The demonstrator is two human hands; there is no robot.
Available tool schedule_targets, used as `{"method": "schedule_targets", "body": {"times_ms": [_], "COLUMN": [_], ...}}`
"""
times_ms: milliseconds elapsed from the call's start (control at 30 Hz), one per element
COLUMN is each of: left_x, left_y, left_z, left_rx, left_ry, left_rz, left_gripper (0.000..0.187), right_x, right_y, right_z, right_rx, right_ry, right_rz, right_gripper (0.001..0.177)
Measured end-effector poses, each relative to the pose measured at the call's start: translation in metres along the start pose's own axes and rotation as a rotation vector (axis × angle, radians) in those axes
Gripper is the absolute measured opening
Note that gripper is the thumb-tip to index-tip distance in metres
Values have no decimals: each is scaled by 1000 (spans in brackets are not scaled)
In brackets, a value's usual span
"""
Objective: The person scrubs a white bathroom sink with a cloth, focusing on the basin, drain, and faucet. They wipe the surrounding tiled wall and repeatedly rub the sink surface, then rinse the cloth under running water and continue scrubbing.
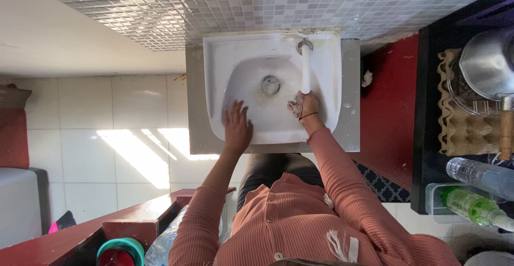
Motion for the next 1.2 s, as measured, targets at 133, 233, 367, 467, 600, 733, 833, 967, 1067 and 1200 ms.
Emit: {"method": "schedule_targets", "body": {"times_ms": [133, 233, 367, 467, 600, 733, 833, 967, 1067, 1200], "left_x": [31, 64, 89, 102, 123, 140, 142, 141, 131, 132], "left_y": [-62, -116, -169, -190, -188, -175, -180, -199, -233, -242], "left_z": [55, 92, 57, 43, 67, 91, 82, 64, 38, 33], "left_rx": [-660, -669, -878, -1247, -801, -575, -762, -818, -971, -805], "left_ry": [-36, -106, 252, 563, 380, 307, 377, 27, 308, 141], "left_rz": [-282, -272, -458, -501, -614, -572, -632, -303, -424, -687], "left_gripper": [96, 109, 97, 51, 26, 20, 38, 69, 101, 56], "right_x": [11, 34, 16, -32, -111, -113, -77, -55, -50, -30], "right_y": [5, 0, 26, 39, 36, 18, 7, -7, -16, -18], "right_z": [11, 12, 21, -6, -57, -71, -64, -59, -66, -55], "right_rx": [62, 151, -249, -873, -1438, -1508, -1653, -1482, -1469, -1990], "right_ry": [-41, 84, 191, 614, 904, 985, 1072, 1230, 1261, 864], "right_rz": [-39, -242, -328, -267, -42, -29, 110, 108, -43, -250], "right_gripper": [28, 35, 43, 64, 92, 89, 76, 70, 66, 82]}}
Point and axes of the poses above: each hand's wrist, its own x-axis towards the middle knuckle, its own y-axis out of the back of the hand, z = x × y, the point moved 5 cm from there along x, towards the middle knuckle, and after that the axes turned 13 degrees about -x, right-handed, at the moved point
